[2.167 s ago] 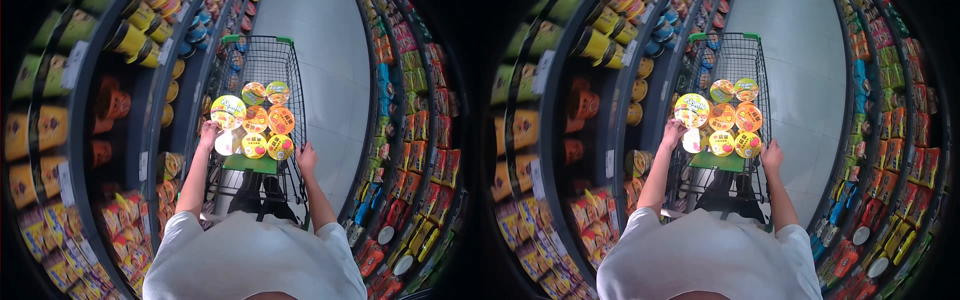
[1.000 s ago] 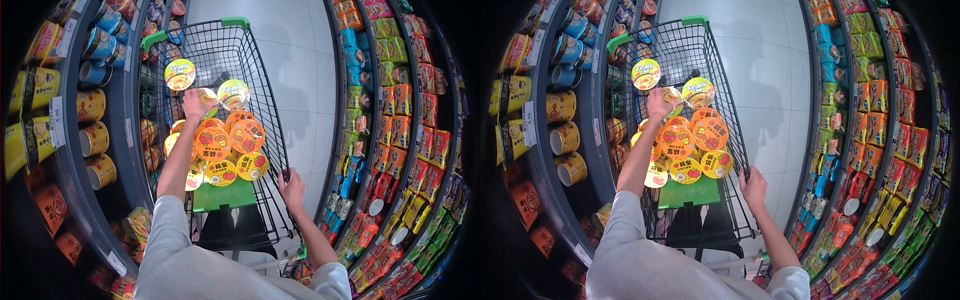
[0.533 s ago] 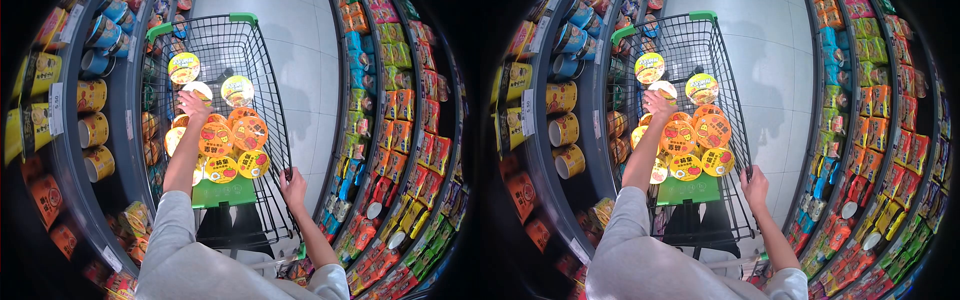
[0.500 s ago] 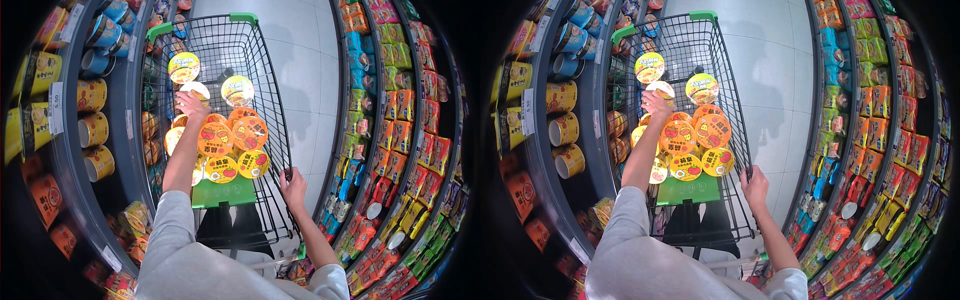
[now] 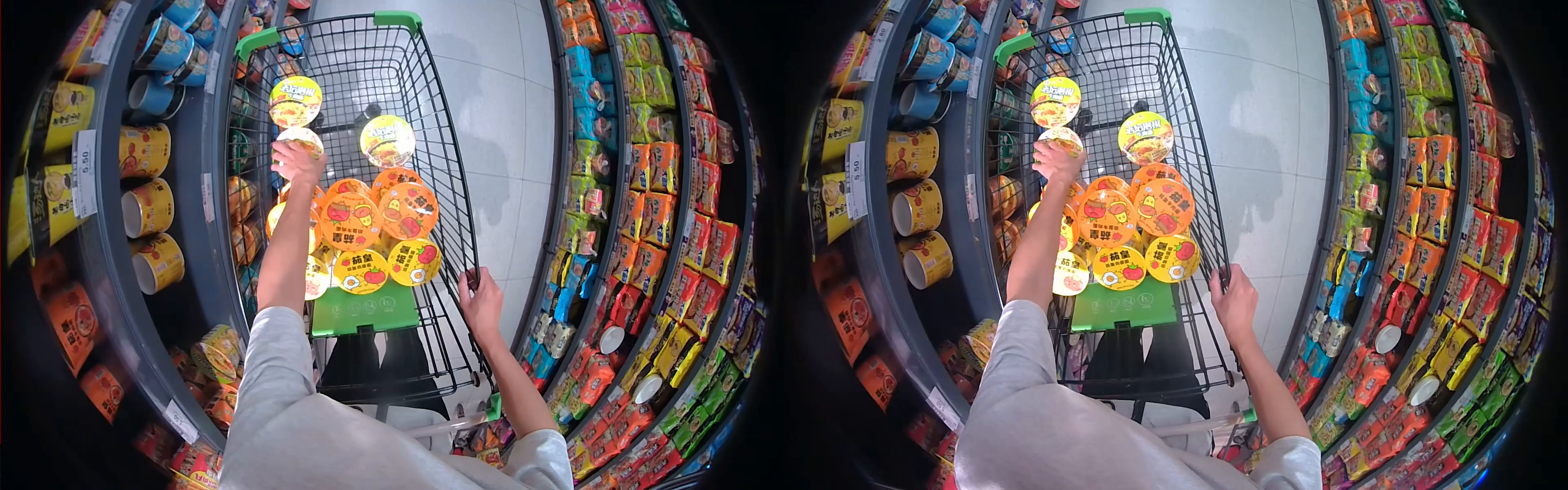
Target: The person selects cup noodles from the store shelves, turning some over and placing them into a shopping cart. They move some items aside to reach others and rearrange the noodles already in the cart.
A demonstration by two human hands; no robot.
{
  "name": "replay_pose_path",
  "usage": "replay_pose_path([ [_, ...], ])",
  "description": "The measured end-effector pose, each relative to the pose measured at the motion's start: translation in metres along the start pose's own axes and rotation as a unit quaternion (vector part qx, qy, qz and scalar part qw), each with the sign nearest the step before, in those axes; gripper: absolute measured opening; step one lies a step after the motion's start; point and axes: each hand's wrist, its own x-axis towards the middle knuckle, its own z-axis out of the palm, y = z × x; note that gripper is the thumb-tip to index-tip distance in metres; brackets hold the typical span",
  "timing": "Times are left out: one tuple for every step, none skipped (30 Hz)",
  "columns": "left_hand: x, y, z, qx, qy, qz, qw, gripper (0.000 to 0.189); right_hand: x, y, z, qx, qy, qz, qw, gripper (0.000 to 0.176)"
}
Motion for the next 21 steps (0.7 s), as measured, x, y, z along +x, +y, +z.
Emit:
replay_pose_path([
  [0.001, 0.002, 0.0, 0.001, -0.009, -0.008, 1.0, 0.114, 0.0, 0.0, -0.001, -0.003, -0.004, 0.003, 1.0, 0.02],
  [0.003, 0.005, -0.001, 0.002, -0.017, -0.017, 1.0, 0.113, 0.0, -0.001, -0.002, -0.005, -0.008, 0.004, 1.0, 0.02],
  [0.003, 0.006, -0.004, 0.003, -0.024, -0.025, 0.999, 0.112, 0.001, -0.001, -0.002, -0.006, -0.011, 0.006, 1.0, 0.021],
  [0.0, 0.007, -0.006, 0.001, -0.031, -0.023, 0.999, 0.109, 0.001, -0.001, -0.002, -0.007, -0.012, 0.005, 1.0, 0.02],
  [-0.003, 0.006, -0.008, -0.012, -0.028, -0.02, 0.999, 0.108, 0.001, -0.001, -0.002, -0.009, -0.013, 0.005, 1.0, 0.02],
  [-0.004, 0.005, -0.005, -0.025, -0.026, -0.017, 0.999, 0.107, 0.001, -0.001, -0.002, -0.01, -0.013, 0.004, 1.0, 0.02],
  [-0.005, 0.004, -0.003, -0.037, -0.022, -0.015, 0.999, 0.106, 0.001, 0.0, -0.002, -0.014, -0.01, 0.0, 1.0, 0.02],
  [-0.006, 0.003, -0.002, -0.048, -0.023, -0.006, 0.999, 0.105, 0.001, 0.001, -0.003, -0.018, -0.007, -0.005, 1.0, 0.02],
  [-0.004, 0.0, 0.005, -0.057, -0.022, 0.003, 0.998, 0.105, 0.0, 0.001, -0.001, -0.019, -0.004, -0.009, 1.0, 0.021],
  [-0.004, -0.007, 0.01, -0.062, -0.022, 0.013, 0.998, 0.104, -0.003, 0.0, 0.001, -0.023, -0.008, -0.006, 1.0, 0.02],
  [-0.004, -0.014, 0.015, -0.107, -0.051, 0.02, 0.993, 0.1, -0.003, 0.001, 0.001, -0.027, -0.012, -0.004, 1.0, 0.02],
  [-0.002, -0.019, 0.017, -0.156, -0.077, 0.025, 0.984, 0.097, 0.0, 0.003, 0.0, -0.033, -0.015, -0.007, 0.999, 0.02],
  [-0.003, -0.026, 0.01, -0.206, -0.102, 0.029, 0.973, 0.093, 0.001, 0.005, 0.0, -0.03, -0.008, -0.011, 0.999, 0.021],
  [-0.008, -0.038, 0.004, -0.24, -0.11, 0.095, 0.96, 0.085, 0.001, 0.008, 0.003, -0.026, -0.002, -0.016, 1.0, 0.021],
  [-0.019, -0.054, -0.002, -0.271, -0.118, 0.158, 0.942, 0.077, 0.0, 0.01, 0.004, -0.022, 0.001, -0.021, 1.0, 0.022],
  [-0.052, -0.063, -0.022, -0.278, -0.042, 0.2, 0.939, 0.062, 0.0, 0.011, 0.003, -0.042, -0.017, -0.007, 0.999, 0.024],
  [-0.083, -0.073, -0.052, -0.321, -0.067, 0.234, 0.915, 0.068, 0.001, 0.013, 0.004, -0.036, -0.009, -0.009, 0.999, 0.025],
  [-0.113, -0.081, -0.066, -0.357, -0.079, 0.219, 0.904, 0.066, -0.003, 0.016, 0.004, -0.033, -0.012, -0.015, 0.999, 0.025],
  [-0.138, -0.089, -0.077, -0.367, -0.107, 0.232, 0.894, 0.063, 0.0, 0.017, 0.006, -0.027, -0.013, -0.034, 0.999, 0.026],
  [-0.151, -0.102, -0.045, -0.416, -0.04, 0.293, 0.86, 0.059, 0.001, 0.017, 0.007, -0.026, -0.02, -0.038, 0.999, 0.026],
  [-0.185, -0.112, -0.063, -0.534, -0.177, 0.24, 0.791, 0.055, 0.001, 0.016, 0.007, -0.024, -0.024, -0.04, 0.999, 0.026],
])
